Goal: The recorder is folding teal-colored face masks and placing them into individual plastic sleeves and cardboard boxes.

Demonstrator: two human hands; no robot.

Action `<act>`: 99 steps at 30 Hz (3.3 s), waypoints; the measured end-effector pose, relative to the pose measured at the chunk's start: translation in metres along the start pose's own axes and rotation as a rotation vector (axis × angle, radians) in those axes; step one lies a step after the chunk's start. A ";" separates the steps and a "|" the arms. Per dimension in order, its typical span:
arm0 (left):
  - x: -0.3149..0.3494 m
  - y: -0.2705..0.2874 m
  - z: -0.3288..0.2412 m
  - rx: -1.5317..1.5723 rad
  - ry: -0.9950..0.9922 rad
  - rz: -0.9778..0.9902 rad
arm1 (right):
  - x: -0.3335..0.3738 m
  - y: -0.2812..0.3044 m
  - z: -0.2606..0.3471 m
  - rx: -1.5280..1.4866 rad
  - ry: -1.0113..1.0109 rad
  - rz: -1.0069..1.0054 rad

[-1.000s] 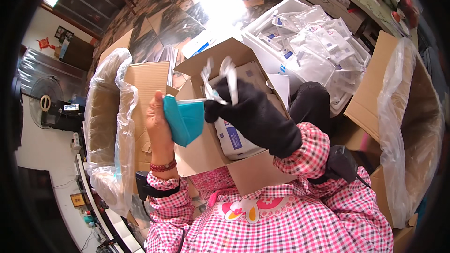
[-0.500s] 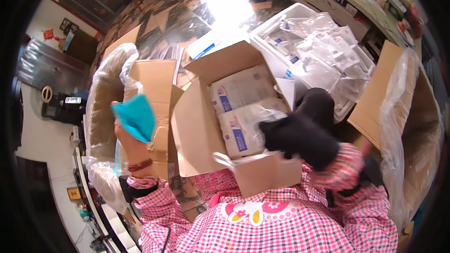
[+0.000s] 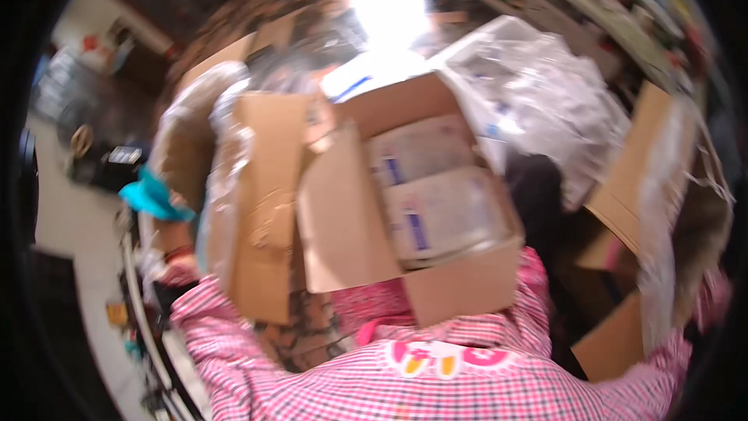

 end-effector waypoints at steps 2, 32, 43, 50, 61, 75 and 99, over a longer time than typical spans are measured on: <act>-0.005 0.040 -0.074 -0.348 -0.255 -0.136 | 0.002 0.004 -0.051 0.116 -0.057 -0.004; 0.100 -0.199 0.439 -2.367 -0.012 1.277 | 0.066 -0.058 -0.106 0.748 0.045 -0.114; 0.111 -0.226 0.412 -1.917 0.034 0.773 | 0.187 -0.088 0.374 -0.651 0.698 0.217; 0.119 -0.239 0.394 -1.932 -0.203 0.804 | 0.299 -0.174 0.474 -0.530 0.919 0.576; 0.121 -0.210 0.369 -1.630 -0.069 0.479 | 0.299 -0.151 0.459 -0.643 0.702 0.515; 0.133 -0.186 0.373 -1.000 0.231 0.083 | 0.309 -0.133 0.490 -0.755 0.889 0.573; 0.138 -0.186 0.396 -1.178 0.301 0.060 | 0.346 -0.107 0.485 -0.538 1.265 0.231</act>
Point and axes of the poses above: each hand's wrist, its own x-axis away from the middle knuckle, its own y-axis out of the back of the hand, z = x × y, the point moved 8 cm from there along -x, towards the middle knuckle, and after that the axes turned 13 degrees about -y, right-handed, at the moved point
